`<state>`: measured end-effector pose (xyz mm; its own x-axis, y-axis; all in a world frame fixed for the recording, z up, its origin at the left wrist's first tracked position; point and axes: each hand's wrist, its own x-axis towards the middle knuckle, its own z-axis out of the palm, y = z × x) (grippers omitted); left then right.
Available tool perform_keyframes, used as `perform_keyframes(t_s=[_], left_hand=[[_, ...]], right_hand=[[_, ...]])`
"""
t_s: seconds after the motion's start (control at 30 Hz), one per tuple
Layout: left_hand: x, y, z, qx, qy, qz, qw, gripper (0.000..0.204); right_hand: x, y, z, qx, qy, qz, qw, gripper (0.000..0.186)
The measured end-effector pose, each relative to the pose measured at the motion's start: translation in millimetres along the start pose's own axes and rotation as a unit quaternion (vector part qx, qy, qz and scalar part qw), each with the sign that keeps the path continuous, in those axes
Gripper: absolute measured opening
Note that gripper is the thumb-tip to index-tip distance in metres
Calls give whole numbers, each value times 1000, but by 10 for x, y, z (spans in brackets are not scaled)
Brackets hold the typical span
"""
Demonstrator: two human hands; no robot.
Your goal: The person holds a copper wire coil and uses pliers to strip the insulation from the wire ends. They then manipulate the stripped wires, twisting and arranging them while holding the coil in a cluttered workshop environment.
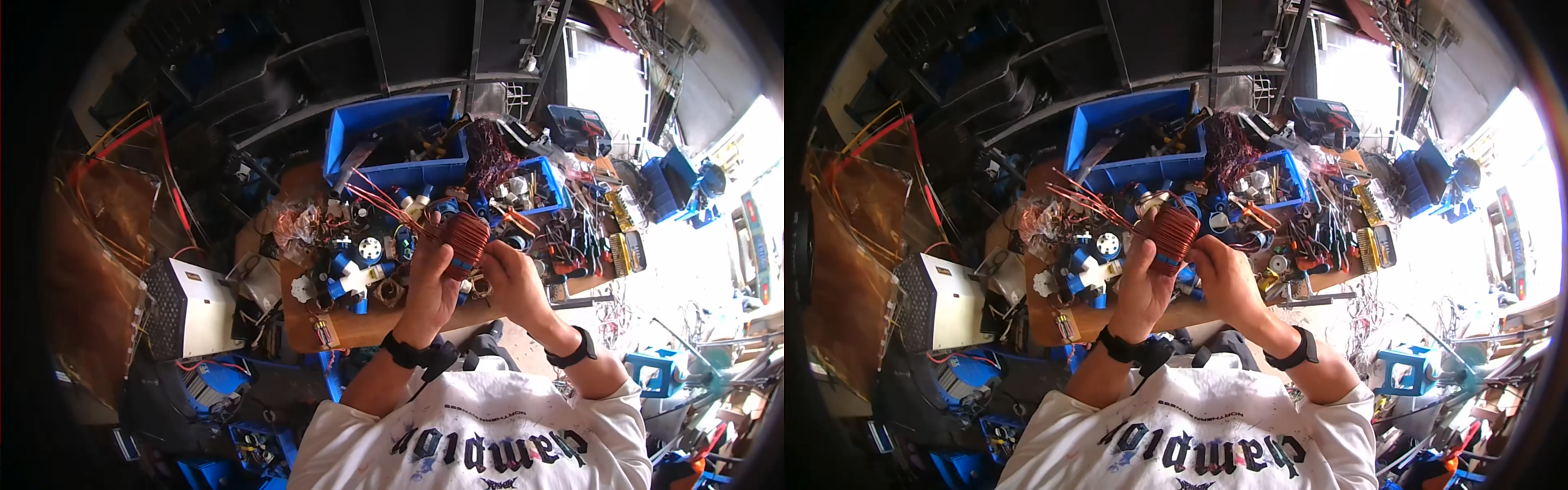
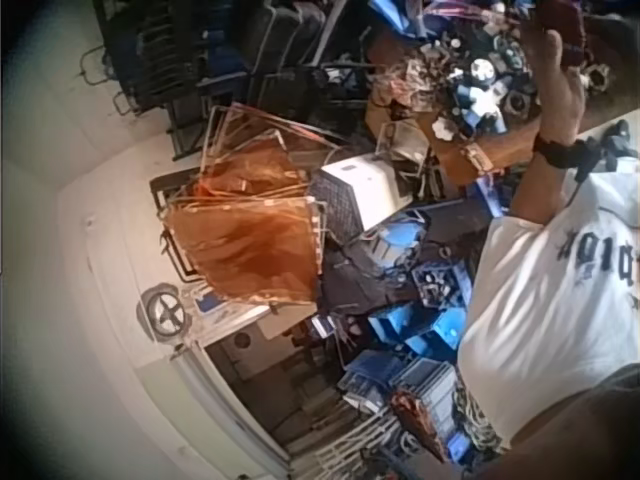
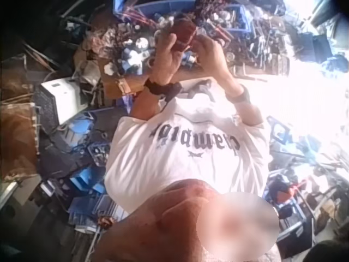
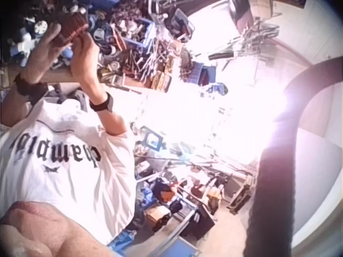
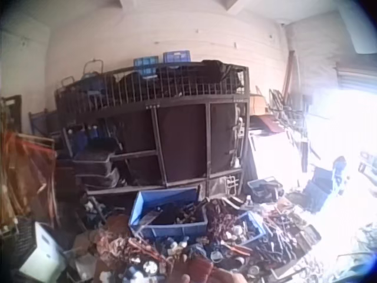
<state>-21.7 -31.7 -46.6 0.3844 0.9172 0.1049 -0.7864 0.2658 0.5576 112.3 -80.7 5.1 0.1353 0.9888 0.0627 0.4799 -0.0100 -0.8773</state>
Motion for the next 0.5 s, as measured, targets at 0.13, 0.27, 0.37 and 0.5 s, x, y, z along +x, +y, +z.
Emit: perform_keyframes(t_s=[0.13, 0.27, 0.37, 0.5], left_hand=[[51, -43, -63, -26, -11, -7, 1000, 85], [31, 4, 47, 78, -22, 23, 996, 82], [51, 38, 62, 100, -35, 46, 993, 81], [38, 118, 131, 83, -29, 59, 994, 87]], right_hand=[[-6, -10, 22, 17, 26, -9, 999, 15], [12, 50, 73, 44, 52, -38, 997, 13], [-10, 35, 45, 49, 29, -6, 998, 14], [-5, 60, -97, 27, -40, 5, 999, 16]])
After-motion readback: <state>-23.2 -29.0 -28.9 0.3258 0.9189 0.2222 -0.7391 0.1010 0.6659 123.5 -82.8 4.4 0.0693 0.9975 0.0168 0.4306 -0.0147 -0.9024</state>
